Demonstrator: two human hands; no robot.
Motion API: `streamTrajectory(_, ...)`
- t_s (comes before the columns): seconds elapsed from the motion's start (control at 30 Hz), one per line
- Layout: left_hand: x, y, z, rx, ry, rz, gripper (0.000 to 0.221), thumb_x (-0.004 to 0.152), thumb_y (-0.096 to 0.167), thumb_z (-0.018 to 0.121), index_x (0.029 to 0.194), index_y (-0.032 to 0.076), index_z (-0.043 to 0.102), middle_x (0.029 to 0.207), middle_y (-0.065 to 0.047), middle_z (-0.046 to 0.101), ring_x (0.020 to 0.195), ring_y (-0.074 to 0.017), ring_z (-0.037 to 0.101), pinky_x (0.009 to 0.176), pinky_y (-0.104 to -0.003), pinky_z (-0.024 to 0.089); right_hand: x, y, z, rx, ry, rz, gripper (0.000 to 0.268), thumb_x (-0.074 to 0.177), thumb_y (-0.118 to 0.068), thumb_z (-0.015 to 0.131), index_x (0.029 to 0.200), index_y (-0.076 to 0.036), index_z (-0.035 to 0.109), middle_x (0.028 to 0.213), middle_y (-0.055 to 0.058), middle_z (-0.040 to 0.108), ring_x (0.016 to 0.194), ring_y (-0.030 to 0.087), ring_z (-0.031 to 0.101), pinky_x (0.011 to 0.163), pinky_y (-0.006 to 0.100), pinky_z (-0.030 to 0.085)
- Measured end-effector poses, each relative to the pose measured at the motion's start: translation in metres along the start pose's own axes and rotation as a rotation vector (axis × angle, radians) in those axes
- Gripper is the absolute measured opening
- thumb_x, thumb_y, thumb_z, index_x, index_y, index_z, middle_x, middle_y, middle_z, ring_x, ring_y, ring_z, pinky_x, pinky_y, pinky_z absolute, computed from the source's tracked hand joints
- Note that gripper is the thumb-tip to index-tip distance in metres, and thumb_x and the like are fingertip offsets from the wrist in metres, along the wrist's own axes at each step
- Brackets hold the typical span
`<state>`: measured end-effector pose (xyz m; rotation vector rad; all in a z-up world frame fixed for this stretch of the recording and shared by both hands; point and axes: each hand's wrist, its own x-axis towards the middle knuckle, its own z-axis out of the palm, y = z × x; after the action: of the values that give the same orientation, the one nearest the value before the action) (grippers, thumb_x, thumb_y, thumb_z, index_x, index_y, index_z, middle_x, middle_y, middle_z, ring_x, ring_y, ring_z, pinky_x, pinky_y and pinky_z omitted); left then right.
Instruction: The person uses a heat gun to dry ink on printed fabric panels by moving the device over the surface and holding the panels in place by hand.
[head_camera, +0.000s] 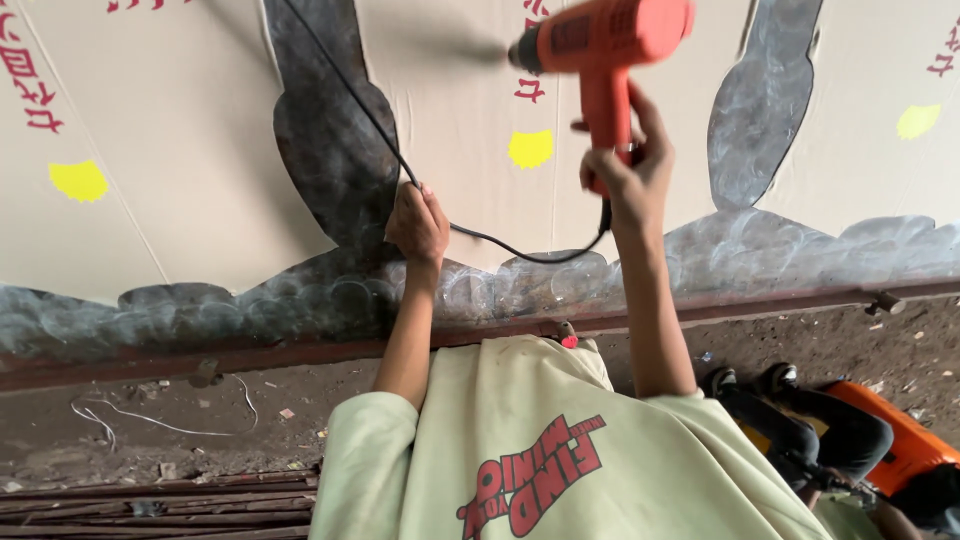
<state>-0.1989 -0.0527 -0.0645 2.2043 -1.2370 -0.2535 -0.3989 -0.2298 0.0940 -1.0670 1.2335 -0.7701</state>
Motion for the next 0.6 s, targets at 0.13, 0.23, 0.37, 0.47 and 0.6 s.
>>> streamTrajectory(0.13, -0.002, -0.003, 0.004, 0.044, 0.001, -0.024, 0.023, 0.109, 0.019, 0.047, 0.093, 0.004, 0.053, 0.084, -0.015, 0.061, 0.072, -0.0352, 0.064, 0.061, -0.042, 0.052, 0.055, 0.016, -0.009, 0.078, 0.063, -0.187, 0.072, 0.092, 0.011, 0.058, 0.161, -0.002, 0.041, 0.119, 0.025, 0.076, 0.07, 0.017, 0.067, 0.059, 0.031, 0.055)
streamTrajectory(0.23, -0.003, -0.005, 0.007, 0.053, 0.019, -0.026, 0.024, 0.108, 0.021, 0.048, 0.092, 0.004, 0.054, 0.082, -0.015, 0.062, 0.07, -0.0357, 0.064, 0.059, -0.043, 0.052, 0.086, 0.019, -0.034, 0.013, 0.124, -0.288, 0.059, 0.1, 0.012, 0.057, 0.156, -0.001, 0.046, 0.119, 0.029, 0.078, 0.066, 0.021, 0.071, 0.055, 0.033, 0.058)
streamTrajectory(0.37, -0.002, -0.004, 0.007, 0.052, 0.036, -0.037, 0.025, 0.107, 0.022, 0.048, 0.089, 0.005, 0.054, 0.078, -0.014, 0.061, 0.066, -0.0355, 0.064, 0.056, -0.043, 0.051, 0.094, 0.024, -0.071, -0.044, 0.304, -0.269, 0.072, 0.092, 0.012, 0.056, 0.161, -0.003, 0.043, 0.116, 0.029, 0.078, 0.063, 0.021, 0.071, 0.051, 0.032, 0.057)
streamTrajectory(0.47, -0.003, -0.004, 0.004, 0.062, 0.039, -0.011, 0.026, 0.107, 0.022, 0.049, 0.088, 0.004, 0.054, 0.076, -0.015, 0.06, 0.063, -0.0355, 0.063, 0.055, -0.042, 0.05, 0.094, 0.039, -0.1, -0.068, 0.374, -0.351, 0.074, 0.092, 0.013, 0.057, 0.163, -0.004, 0.043, 0.115, 0.032, 0.076, 0.063, 0.024, 0.072, 0.052, 0.034, 0.059)
streamTrajectory(0.6, 0.0, -0.001, 0.002, 0.074, 0.023, -0.021, 0.027, 0.108, 0.021, 0.049, 0.088, 0.003, 0.053, 0.073, -0.015, 0.058, 0.061, -0.0351, 0.062, 0.054, -0.041, 0.05, 0.099, 0.051, -0.126, -0.029, 0.436, -0.382, 0.074, 0.094, 0.011, 0.059, 0.163, -0.006, 0.04, 0.117, 0.031, 0.071, 0.062, 0.024, 0.07, 0.054, 0.033, 0.059)
